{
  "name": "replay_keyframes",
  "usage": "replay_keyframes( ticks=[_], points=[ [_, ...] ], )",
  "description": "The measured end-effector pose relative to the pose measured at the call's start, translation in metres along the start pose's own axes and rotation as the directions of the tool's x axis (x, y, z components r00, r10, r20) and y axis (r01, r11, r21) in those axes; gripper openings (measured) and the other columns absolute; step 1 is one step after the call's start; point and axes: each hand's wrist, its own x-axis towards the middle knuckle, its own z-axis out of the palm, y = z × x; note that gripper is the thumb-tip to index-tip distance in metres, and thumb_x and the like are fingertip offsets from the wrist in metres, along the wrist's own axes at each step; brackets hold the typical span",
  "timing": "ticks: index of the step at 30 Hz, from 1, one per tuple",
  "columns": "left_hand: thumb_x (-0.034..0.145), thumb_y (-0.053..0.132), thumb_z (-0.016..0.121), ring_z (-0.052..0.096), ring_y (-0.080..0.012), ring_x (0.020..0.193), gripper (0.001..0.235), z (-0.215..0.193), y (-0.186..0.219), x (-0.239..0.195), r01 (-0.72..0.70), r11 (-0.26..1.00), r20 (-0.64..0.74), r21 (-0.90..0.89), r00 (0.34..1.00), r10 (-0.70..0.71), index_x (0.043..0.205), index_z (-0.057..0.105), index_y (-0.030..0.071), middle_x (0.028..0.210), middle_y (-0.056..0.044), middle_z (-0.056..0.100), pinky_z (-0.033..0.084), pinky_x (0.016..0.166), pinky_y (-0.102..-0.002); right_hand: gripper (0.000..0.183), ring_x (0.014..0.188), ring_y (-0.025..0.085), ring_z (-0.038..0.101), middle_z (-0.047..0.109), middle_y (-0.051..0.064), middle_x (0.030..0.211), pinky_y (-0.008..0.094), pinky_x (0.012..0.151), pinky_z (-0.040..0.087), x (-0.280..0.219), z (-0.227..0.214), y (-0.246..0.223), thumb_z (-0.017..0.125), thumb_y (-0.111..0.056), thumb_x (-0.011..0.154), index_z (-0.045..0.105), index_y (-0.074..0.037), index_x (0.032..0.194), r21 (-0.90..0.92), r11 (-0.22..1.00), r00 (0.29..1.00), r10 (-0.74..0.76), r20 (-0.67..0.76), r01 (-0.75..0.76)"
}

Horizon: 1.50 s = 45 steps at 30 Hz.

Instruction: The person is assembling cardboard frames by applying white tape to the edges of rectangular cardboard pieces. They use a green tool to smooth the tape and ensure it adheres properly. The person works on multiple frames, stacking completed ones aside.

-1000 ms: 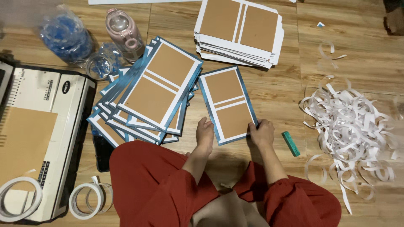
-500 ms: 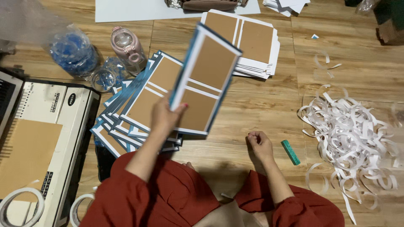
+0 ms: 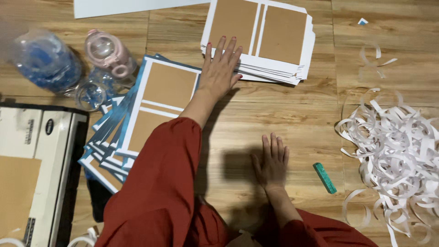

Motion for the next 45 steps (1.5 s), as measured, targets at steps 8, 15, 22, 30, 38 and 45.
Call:
replay_keyframes(
  ticks=[8, 15, 22, 30, 38, 45],
  points=[
    [0.084, 0.047, 0.051, 0.038, -0.0384, 0.113, 0.066, 0.072, 0.001, 0.077, -0.295, 0.952, 0.135, 0.081, 0.950, 0.283, 0.137, 0.026, 0.017, 0.136, -0.014, 0.032, 0.042, 0.078, -0.043, 0.062, 0.126, 0.032, 0.037, 0.037, 0.015, 0.138, 0.050, 0.102, 0.027, 0.015, 0.001, 0.008, 0.044, -0.046, 0.083, 0.037, -0.012, 0.135, -0.010, 0.999, 0.996, -0.047, -0.082, 0.046],
    [0.084, 0.018, 0.050, 0.048, -0.0290, 0.090, 0.049, 0.055, -0.021, 0.080, -0.463, 0.880, 0.101, 0.100, 0.885, 0.454, 0.130, 0.034, 0.024, 0.129, -0.010, 0.040, 0.053, 0.046, -0.036, 0.064, 0.127, 0.035, 0.034, 0.036, 0.016, 0.139, 0.053, 0.102, 0.025, 0.016, -0.005, 0.006, 0.048, -0.046, 0.082, 0.037, -0.010, 0.134, 0.065, 0.997, 0.997, -0.038, -0.061, 0.042],
    [0.085, 0.028, 0.050, 0.044, -0.0302, 0.097, 0.053, 0.036, -0.026, 0.085, -0.497, 0.866, 0.185, 0.054, 0.858, 0.480, 0.134, 0.030, 0.026, 0.129, -0.009, 0.036, 0.054, 0.050, -0.040, 0.063, 0.127, 0.034, 0.036, 0.037, 0.015, 0.139, 0.052, 0.104, 0.025, 0.018, -0.007, 0.007, 0.049, -0.045, 0.083, 0.038, -0.010, 0.134, 0.088, 0.996, 0.995, -0.016, -0.095, 0.025],
    [0.080, 0.007, 0.049, 0.055, -0.0253, 0.085, 0.048, 0.064, -0.029, 0.083, -0.567, 0.793, 0.067, 0.223, 0.820, 0.568, 0.128, 0.042, 0.008, 0.124, -0.014, 0.046, 0.053, 0.040, -0.034, 0.064, 0.129, 0.032, 0.033, 0.034, 0.014, 0.140, 0.050, 0.105, 0.021, 0.016, -0.004, 0.009, 0.047, -0.046, 0.082, 0.036, -0.011, 0.135, 0.107, 0.994, 0.999, 0.021, -0.026, -0.018],
    [0.080, 0.007, 0.046, 0.053, -0.0255, 0.059, 0.026, 0.018, 0.076, -0.004, -0.380, 0.857, -0.357, 0.348, 0.792, 0.495, 0.101, 0.059, 0.002, 0.095, -0.020, 0.059, 0.039, 0.041, -0.031, 0.061, 0.126, 0.032, 0.034, 0.037, 0.016, 0.133, 0.042, 0.108, 0.022, 0.000, 0.001, 0.026, 0.037, -0.040, 0.090, 0.029, 0.000, 0.135, 0.502, 0.864, 0.964, 0.162, -0.209, -0.036],
    [0.078, 0.024, 0.048, 0.050, -0.0273, 0.054, 0.021, 0.003, 0.168, -0.190, -0.466, 0.871, -0.391, -0.153, 0.839, 0.380, 0.079, 0.058, 0.006, 0.066, -0.015, 0.053, 0.037, 0.047, -0.037, 0.062, 0.102, 0.026, 0.061, 0.050, 0.009, 0.121, 0.051, 0.084, 0.052, 0.005, 0.003, 0.054, 0.064, -0.041, 0.086, 0.032, -0.011, 0.130, 0.905, -0.425, 0.500, 0.778, 0.381, -0.029]
  ],
)
